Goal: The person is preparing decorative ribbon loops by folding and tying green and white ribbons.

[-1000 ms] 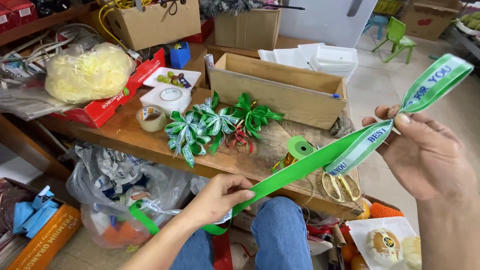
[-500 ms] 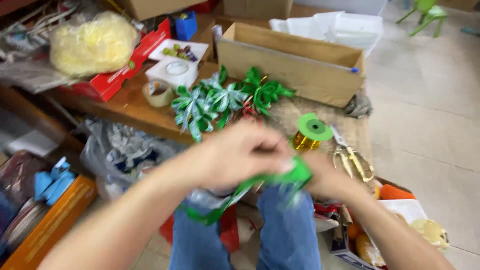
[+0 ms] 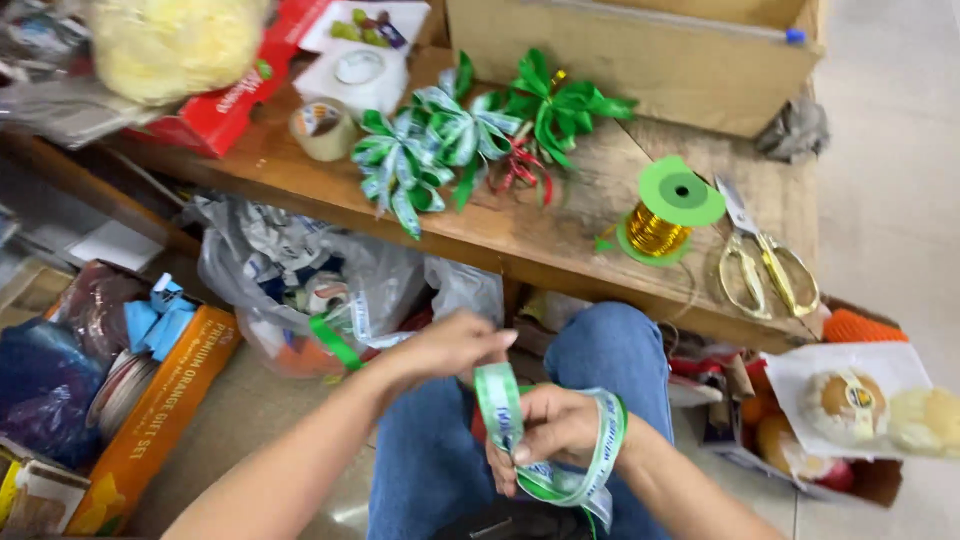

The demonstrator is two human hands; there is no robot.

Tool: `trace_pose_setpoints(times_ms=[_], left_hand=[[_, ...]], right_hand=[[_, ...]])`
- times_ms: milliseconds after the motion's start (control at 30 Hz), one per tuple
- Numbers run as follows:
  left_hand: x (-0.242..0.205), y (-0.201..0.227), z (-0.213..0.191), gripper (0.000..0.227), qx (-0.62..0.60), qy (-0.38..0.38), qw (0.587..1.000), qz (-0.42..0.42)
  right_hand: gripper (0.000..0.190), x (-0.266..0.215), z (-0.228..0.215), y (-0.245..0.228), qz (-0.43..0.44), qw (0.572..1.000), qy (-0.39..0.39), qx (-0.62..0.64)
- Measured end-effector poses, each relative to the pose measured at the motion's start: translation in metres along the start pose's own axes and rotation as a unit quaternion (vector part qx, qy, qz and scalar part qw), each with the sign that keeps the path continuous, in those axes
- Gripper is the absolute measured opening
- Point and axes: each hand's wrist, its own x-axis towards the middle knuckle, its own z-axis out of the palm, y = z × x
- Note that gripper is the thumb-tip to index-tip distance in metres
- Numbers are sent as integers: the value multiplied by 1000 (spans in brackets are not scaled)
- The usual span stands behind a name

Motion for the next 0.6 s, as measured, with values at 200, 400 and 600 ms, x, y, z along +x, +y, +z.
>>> trace_pose_setpoints(times_ms=[200,400,600], left_hand=[[-49,31,36,59,-378,-197,880,-210],[-23,22,77,52,-644,-293,661,-250],[-11,35,76,15,-584,-166,768,-203]], right_hand=[[28,17,-10,10,101,989,-104,-24],[25,9,-1,9,185,963,-140,-134],[30,4,-12,20,252,962,-83,-57]])
